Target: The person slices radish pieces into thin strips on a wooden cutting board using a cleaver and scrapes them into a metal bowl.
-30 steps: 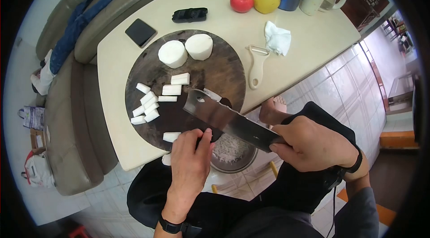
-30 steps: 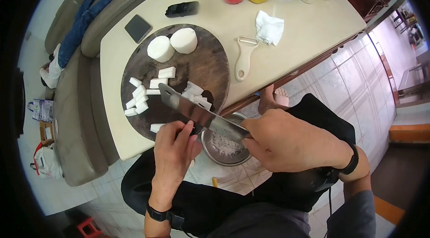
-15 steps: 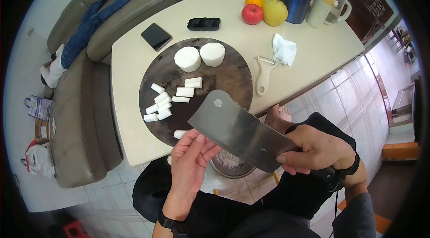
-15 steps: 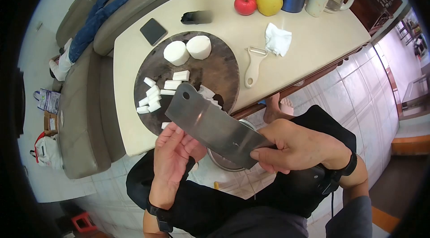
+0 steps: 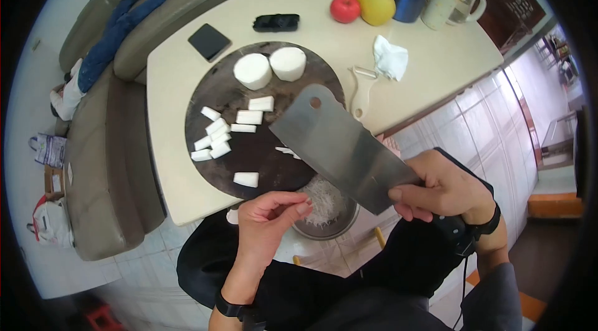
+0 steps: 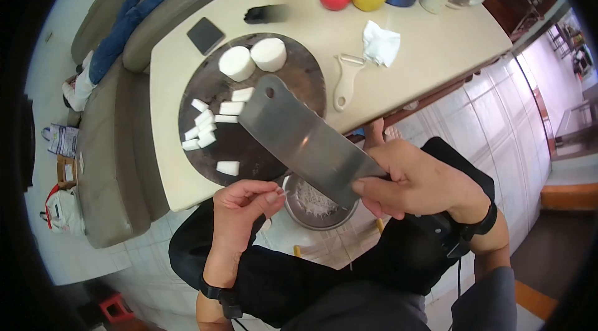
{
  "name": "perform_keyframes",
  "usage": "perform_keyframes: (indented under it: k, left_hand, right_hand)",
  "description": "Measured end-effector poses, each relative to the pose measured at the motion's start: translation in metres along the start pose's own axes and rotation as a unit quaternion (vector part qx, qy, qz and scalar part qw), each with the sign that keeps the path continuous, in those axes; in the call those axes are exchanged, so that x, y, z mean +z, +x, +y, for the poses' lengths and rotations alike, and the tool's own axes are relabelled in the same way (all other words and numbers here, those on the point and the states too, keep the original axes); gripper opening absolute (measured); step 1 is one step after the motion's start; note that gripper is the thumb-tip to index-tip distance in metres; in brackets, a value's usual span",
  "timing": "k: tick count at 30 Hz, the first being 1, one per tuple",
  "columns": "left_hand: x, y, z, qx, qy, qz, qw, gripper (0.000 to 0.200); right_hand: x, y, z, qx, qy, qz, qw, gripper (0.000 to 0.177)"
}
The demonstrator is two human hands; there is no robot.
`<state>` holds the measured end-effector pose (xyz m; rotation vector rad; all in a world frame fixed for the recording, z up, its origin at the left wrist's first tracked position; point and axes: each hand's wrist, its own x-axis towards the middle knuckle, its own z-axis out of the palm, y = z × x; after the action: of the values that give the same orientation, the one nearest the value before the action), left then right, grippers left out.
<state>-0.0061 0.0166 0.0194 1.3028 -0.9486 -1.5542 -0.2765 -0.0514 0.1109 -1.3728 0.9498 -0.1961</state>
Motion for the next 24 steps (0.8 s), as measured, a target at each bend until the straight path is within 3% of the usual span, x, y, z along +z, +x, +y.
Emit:
perform_keyframes:
  k: [2,4,8,15,21,24]
  left_hand:
    - [0.003,-0.003,-0.008,0.011,0.056,-0.023,0.998,0.013]
    - [0.003,-0.004,-0.012,0.053,0.282,-0.081,0.954,0.020]
    - [0.003,-0.002,-0.027,0.096,0.363,-0.066,0.924,0.022]
    - [0.016,0.003,-0.017,0.093,0.298,-0.013,0.950,0.013]
    - [0.021,0.005,-0.010,0.108,0.375,-0.090,0.916,0.011]
    - [0.022,0.007,-0.004,0.158,0.364,-0.028,0.917,0.015]
  right_hand:
    - [0.001,0.001,0.002,0.005,-0.019,-0.001,1.000,0.027]
    - [0.004,0.002,0.004,-0.025,-0.022,-0.010,0.999,0.027]
    - [0.003,0.002,0.010,-0.028,-0.057,-0.023,0.998,0.024]
    - [-0.002,-0.003,0.009,-0.039,-0.052,-0.006,0.998,0.022]
    - [-0.004,-0.005,0.013,-0.033,-0.051,0.000,0.998,0.020]
    - [-0.005,-0.006,0.010,-0.035,-0.067,0.020,0.997,0.020]
